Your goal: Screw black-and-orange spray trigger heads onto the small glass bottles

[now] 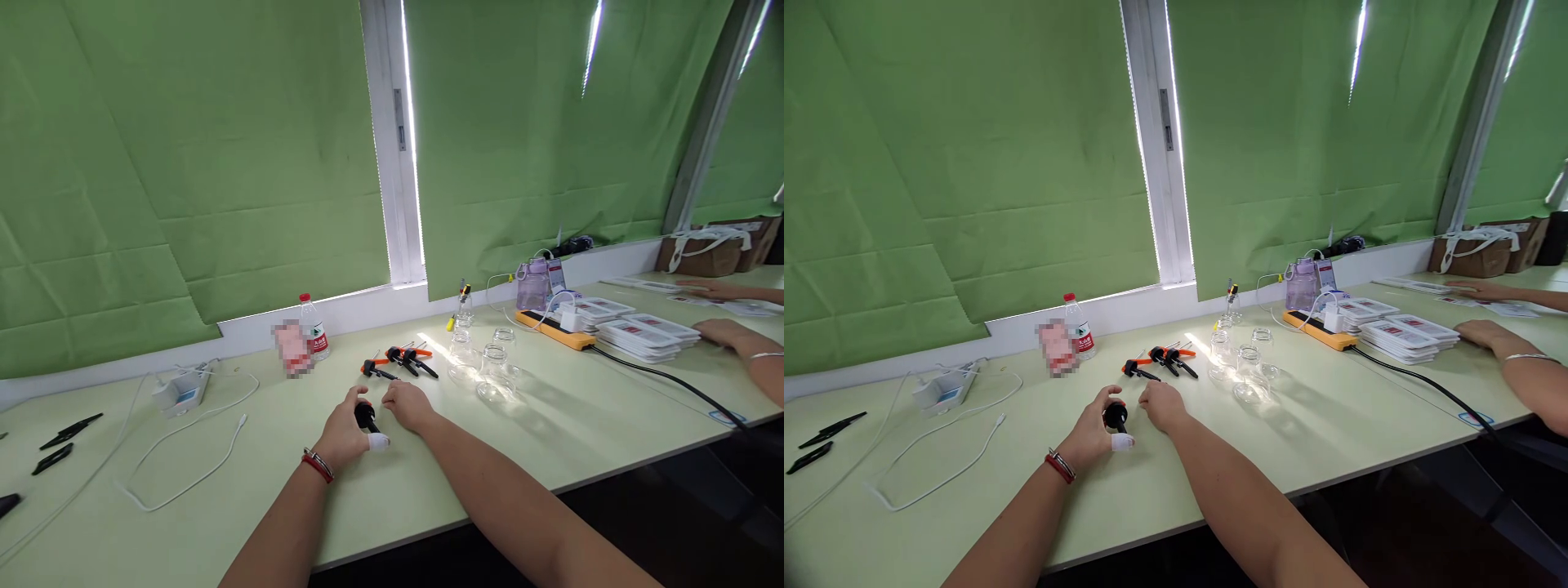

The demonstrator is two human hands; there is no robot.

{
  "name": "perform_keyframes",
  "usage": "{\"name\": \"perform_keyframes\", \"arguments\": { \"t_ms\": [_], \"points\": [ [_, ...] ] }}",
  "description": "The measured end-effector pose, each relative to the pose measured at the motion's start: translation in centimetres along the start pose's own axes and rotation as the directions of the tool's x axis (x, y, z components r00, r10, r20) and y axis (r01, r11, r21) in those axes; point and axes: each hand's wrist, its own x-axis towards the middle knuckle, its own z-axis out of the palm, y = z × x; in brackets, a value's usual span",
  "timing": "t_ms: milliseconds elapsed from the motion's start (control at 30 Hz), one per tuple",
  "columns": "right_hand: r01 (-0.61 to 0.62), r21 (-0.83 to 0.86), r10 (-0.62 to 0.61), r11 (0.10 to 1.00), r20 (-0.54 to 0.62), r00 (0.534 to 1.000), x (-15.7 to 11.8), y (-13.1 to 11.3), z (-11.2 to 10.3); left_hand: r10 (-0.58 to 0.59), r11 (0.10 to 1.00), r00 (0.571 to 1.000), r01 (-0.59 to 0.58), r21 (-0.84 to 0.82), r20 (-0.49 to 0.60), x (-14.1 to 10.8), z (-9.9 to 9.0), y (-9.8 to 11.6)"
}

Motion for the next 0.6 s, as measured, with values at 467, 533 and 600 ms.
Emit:
{"name": "perform_keyframes", "arguments": {
  "t_ms": [467,533,600],
  "points": [
    [-0.053,0.335,0.053,0.941,0.010,0.999,-1.5,-1.0,-2.0,-0.024,0.994,0.976,0.046,-0.099,0.215,-0.2,-0.6,0.4],
    [-0.056,0.545,0.030,0.837,0.056,0.998,-2.0,-1.5,-2.7,-0.016,0.990,0.972,0.048,-0.130,0.232,-0.3,-0.7,0.4],
    [-0.070,0.726,-0.023,0.684,0.118,0.993,-2.5,-2.1,-3.2,-0.009,0.986,0.969,0.050,-0.160,0.248,-0.4,-0.8,0.4]
  ]
}}
